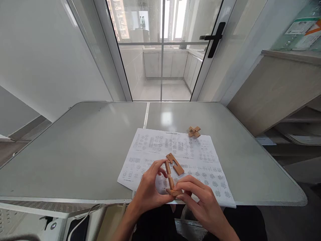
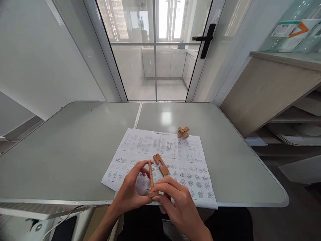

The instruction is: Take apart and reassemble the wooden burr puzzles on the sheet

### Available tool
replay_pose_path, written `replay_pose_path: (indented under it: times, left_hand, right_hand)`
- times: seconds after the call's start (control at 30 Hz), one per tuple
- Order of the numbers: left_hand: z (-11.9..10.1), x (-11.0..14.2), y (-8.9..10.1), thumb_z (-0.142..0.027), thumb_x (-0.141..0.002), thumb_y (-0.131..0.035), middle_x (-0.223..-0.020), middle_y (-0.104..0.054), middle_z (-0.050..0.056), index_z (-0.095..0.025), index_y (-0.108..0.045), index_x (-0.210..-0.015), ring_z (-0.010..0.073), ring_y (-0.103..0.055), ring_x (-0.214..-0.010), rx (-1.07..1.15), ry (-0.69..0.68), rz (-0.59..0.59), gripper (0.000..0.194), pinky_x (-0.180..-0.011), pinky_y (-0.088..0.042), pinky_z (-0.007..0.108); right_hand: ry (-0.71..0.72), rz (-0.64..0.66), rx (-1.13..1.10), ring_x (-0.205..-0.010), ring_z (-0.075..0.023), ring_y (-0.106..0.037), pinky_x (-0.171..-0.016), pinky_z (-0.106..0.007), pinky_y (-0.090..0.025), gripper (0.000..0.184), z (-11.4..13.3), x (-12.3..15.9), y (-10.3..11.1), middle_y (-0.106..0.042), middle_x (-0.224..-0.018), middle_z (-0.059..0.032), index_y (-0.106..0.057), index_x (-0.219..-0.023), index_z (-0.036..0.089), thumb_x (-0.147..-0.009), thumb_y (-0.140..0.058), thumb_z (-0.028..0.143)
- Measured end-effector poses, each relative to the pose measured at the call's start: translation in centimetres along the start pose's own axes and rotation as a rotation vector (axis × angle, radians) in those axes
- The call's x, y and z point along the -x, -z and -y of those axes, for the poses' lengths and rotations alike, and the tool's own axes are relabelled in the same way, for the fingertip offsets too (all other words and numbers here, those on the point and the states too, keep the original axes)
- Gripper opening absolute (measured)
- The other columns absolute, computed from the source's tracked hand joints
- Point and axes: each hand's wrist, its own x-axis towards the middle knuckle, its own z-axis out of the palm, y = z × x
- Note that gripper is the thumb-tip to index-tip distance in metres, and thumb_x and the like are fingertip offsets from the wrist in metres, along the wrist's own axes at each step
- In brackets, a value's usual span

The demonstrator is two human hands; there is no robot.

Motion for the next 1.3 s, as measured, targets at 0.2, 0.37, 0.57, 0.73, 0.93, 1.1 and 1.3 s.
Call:
replay_pose_path:
  times: [0.2, 0.37, 0.57, 0.73, 0.93, 1.1, 1.3]
  left_hand:
    - [0.2, 0.1, 0.0, -0.024, -0.070, -0.087, -0.134, -0.060, 0.006, -0.032, -0.042, -0.149, 0.0207, -0.065, -0.096, 0.017, 0.002, -0.005, 0.092, -0.092, -0.055, 0.039]
    - [0.2, -0.1, 0.1, -0.050, -0.067, -0.094, -0.134, -0.055, 0.009, -0.032, -0.041, -0.151, 0.0240, -0.060, -0.102, 0.087, 0.025, 0.036, 0.101, -0.097, -0.052, 0.043]
    - [0.4, 0.1, 0.7, -0.093, -0.081, -0.052, -0.095, -0.055, 0.003, -0.024, -0.055, -0.135, 0.0191, -0.050, -0.079, 0.341, 0.094, 0.064, 0.088, -0.074, -0.048, 0.034]
    - [0.4, 0.0, 0.9, -0.070, -0.097, -0.056, -0.071, -0.038, -0.006, -0.021, -0.053, -0.097, 0.0093, -0.032, -0.058, 0.635, 0.351, 0.081, 0.049, -0.055, -0.029, 0.023]
    - [1.0, -0.2, 0.8, -0.066, -0.095, -0.064, -0.063, -0.035, -0.009, -0.021, -0.050, -0.092, 0.0066, -0.029, -0.052, 0.846, 0.437, -0.052, 0.048, -0.051, -0.027, 0.019]
    - [1.5, -0.2, 0.7, -0.062, -0.098, -0.063, -0.060, -0.035, -0.009, -0.020, -0.051, -0.091, 0.0063, -0.027, -0.051, 0.889, 0.420, -0.079, 0.044, -0.049, -0.026, 0.018]
    - [1.7, -0.2, 0.7, -0.060, -0.099, -0.062, -0.064, -0.041, -0.008, -0.019, -0.053, -0.093, 0.0067, -0.033, -0.053, 0.838, 0.406, -0.074, 0.042, -0.051, -0.029, 0.018]
  right_hand:
    - [-0.016, -0.003, -0.032, -0.075, -0.0226, -0.067, -0.057, -0.032, -0.056, 0.016, -0.1, 0.3, -0.4, -0.072, -0.095, -0.0075, -0.082, -0.098, 0.031, -0.100, -0.068, 0.037]
    - [-0.083, -0.118, -0.185, -0.071, -0.0195, -0.065, -0.062, -0.032, -0.059, 0.016, -0.6, 0.6, -1.3, -0.068, -0.093, -0.0059, -0.078, -0.094, 0.028, -0.098, -0.070, 0.041]
    - [-0.241, -0.196, -0.440, -0.062, -0.0170, -0.062, -0.064, -0.033, -0.059, 0.027, -1.0, 0.5, -1.6, -0.066, -0.081, -0.0028, -0.073, -0.099, 0.025, -0.098, -0.069, 0.052]
    - [-0.339, -0.166, -0.584, -0.063, -0.0154, -0.058, -0.058, -0.028, -0.054, 0.034, -0.8, 0.3, -2.2, -0.063, -0.079, -0.0016, -0.070, -0.100, 0.025, -0.098, -0.066, 0.058]
    - [-0.320, 0.003, -0.594, -0.066, -0.0148, -0.063, -0.067, -0.031, -0.057, 0.035, -0.2, -0.3, -3.4, -0.065, -0.084, -0.0025, -0.070, -0.111, 0.023, -0.099, -0.068, 0.056]
    - [-0.309, 0.094, -0.624, -0.066, -0.0157, -0.071, -0.059, -0.027, -0.056, 0.037, -0.4, -0.7, -4.4, -0.071, -0.091, -0.0031, -0.065, -0.121, 0.025, -0.098, -0.071, 0.053]
    - [-0.328, 0.086, -0.624, -0.047, -0.0144, -0.070, -0.042, -0.022, -0.047, 0.043, 0.0, -0.9, -4.6, -0.078, -0.097, -0.0085, -0.060, -0.122, 0.022, -0.099, -0.067, 0.058]
